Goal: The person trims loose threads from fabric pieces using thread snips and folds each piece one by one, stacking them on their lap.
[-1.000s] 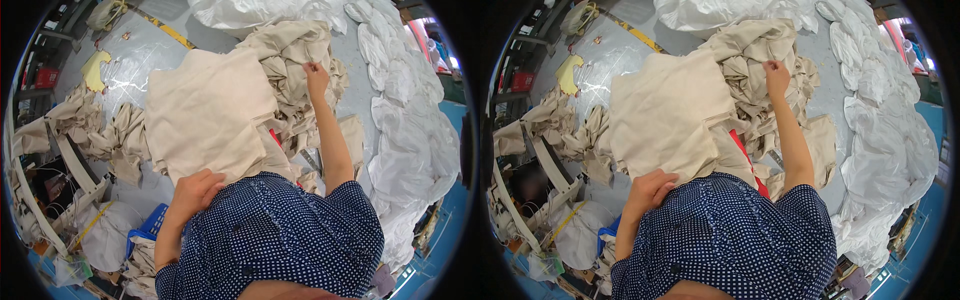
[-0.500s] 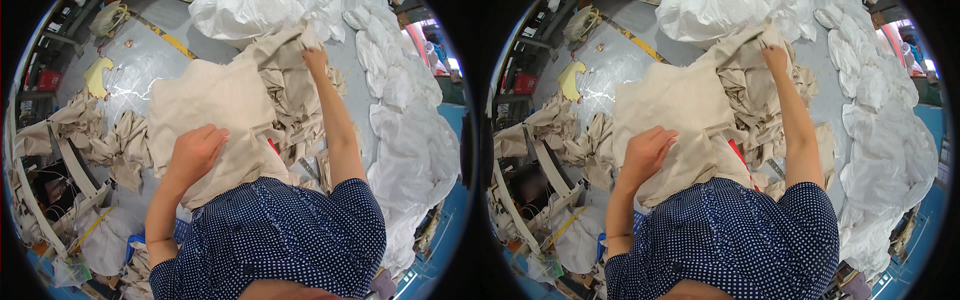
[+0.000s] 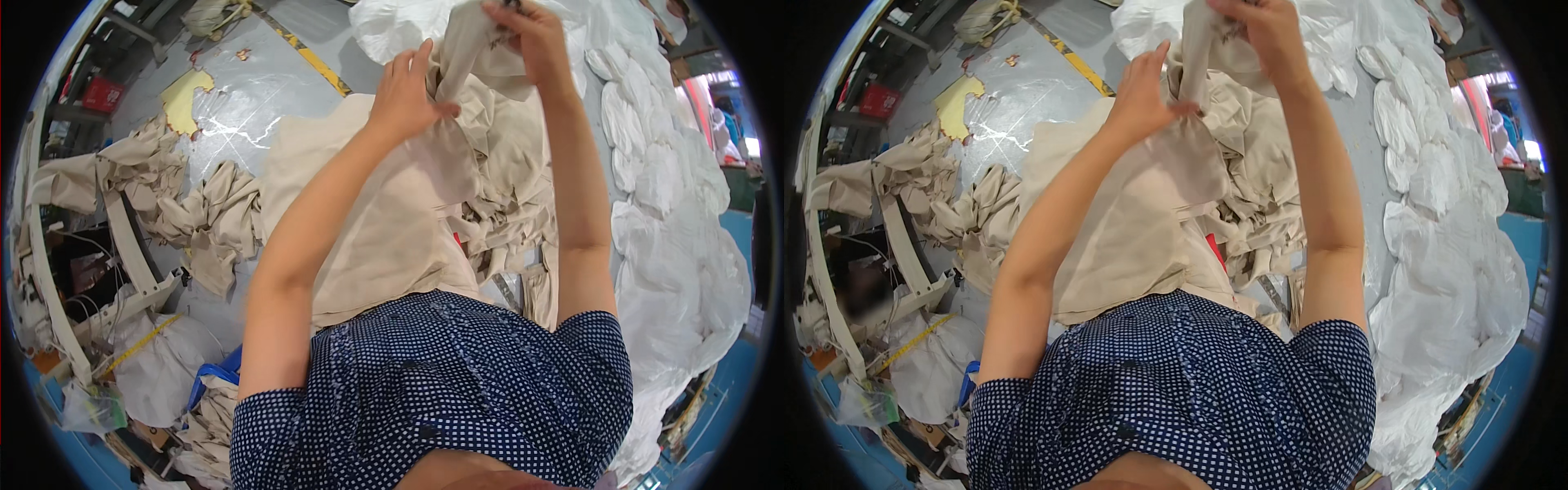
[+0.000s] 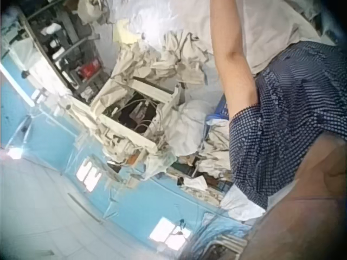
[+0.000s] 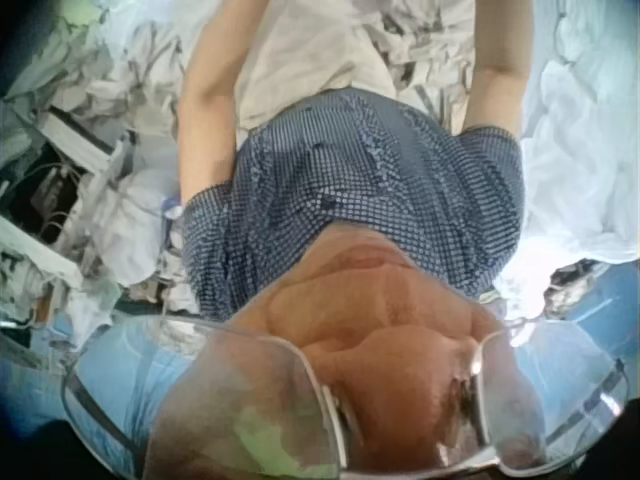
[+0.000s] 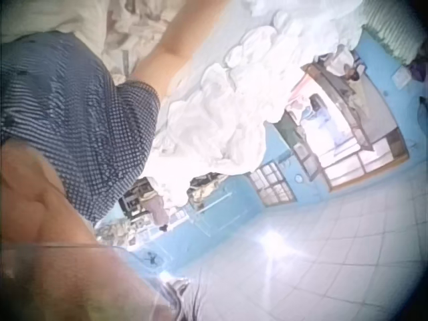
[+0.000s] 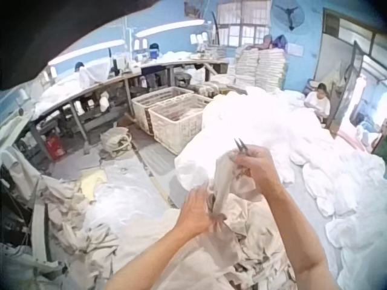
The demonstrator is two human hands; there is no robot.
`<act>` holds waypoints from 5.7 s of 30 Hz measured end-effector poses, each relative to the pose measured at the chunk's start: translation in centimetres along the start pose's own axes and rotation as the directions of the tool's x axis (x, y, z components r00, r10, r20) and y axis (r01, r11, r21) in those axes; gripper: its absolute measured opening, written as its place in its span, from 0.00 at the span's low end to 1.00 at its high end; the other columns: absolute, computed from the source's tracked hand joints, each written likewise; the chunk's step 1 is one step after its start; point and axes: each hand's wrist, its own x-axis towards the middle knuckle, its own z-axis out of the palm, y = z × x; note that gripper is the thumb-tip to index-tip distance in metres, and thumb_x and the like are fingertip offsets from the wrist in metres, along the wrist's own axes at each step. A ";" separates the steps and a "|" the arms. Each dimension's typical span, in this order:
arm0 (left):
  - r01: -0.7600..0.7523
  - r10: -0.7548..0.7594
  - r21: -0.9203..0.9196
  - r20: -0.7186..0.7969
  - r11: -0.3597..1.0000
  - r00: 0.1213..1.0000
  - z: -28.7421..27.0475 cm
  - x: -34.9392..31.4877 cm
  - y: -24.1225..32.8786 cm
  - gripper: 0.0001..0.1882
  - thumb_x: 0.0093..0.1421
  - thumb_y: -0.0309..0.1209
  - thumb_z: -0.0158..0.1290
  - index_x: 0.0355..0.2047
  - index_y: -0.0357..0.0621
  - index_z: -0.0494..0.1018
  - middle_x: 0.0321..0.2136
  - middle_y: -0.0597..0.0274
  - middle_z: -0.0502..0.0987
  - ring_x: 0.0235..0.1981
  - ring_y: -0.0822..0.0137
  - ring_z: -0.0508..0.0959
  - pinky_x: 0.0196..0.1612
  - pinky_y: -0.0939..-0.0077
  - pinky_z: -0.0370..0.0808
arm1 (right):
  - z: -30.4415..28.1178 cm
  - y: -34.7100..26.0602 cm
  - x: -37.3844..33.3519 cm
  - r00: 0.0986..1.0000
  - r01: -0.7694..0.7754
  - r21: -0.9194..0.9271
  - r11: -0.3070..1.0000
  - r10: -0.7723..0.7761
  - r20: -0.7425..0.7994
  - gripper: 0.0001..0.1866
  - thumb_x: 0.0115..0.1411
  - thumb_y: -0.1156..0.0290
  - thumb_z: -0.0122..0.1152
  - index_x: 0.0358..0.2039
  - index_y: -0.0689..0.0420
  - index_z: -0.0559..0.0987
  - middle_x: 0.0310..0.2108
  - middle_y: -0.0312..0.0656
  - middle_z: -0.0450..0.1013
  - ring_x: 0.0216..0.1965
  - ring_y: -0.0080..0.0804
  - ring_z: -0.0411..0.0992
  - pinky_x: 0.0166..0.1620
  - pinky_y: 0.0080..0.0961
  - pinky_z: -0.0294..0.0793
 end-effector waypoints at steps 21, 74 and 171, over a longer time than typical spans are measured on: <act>0.146 -0.329 0.353 0.541 0.924 0.774 -25.0 -14.0 3.6 0.13 0.55 0.22 0.56 0.42 0.39 0.78 0.42 0.52 0.80 0.47 0.48 0.78 0.52 0.57 0.73 | 5.1 6.1 -24.1 0.678 -0.637 -0.170 0.752 0.651 0.342 0.14 0.65 0.60 0.67 0.42 0.58 0.84 0.28 0.24 0.73 0.27 0.12 0.63 0.31 0.14 0.59; -0.159 0.127 0.051 0.387 0.986 0.913 -19.3 -15.3 12.3 0.10 0.48 0.26 0.57 0.32 0.44 0.73 0.27 0.67 0.71 0.27 0.71 0.76 0.21 0.78 0.73 | 10.9 6.1 -14.1 0.913 0.192 -0.813 0.549 0.203 0.353 0.22 0.58 0.51 0.70 0.42 0.55 0.83 0.21 0.34 0.70 0.25 0.27 0.69 0.31 0.28 0.67; 0.042 -0.798 -0.991 0.128 -0.128 0.589 -31.1 -7.7 2.6 0.19 0.76 0.36 0.44 0.58 0.33 0.70 0.55 0.45 0.77 0.57 0.49 0.78 0.59 0.44 0.77 | 16.3 8.4 -4.0 0.885 0.118 0.061 0.991 -0.133 0.446 0.11 0.60 0.75 0.65 0.43 0.63 0.82 0.34 0.39 0.82 0.28 0.22 0.78 0.33 0.17 0.76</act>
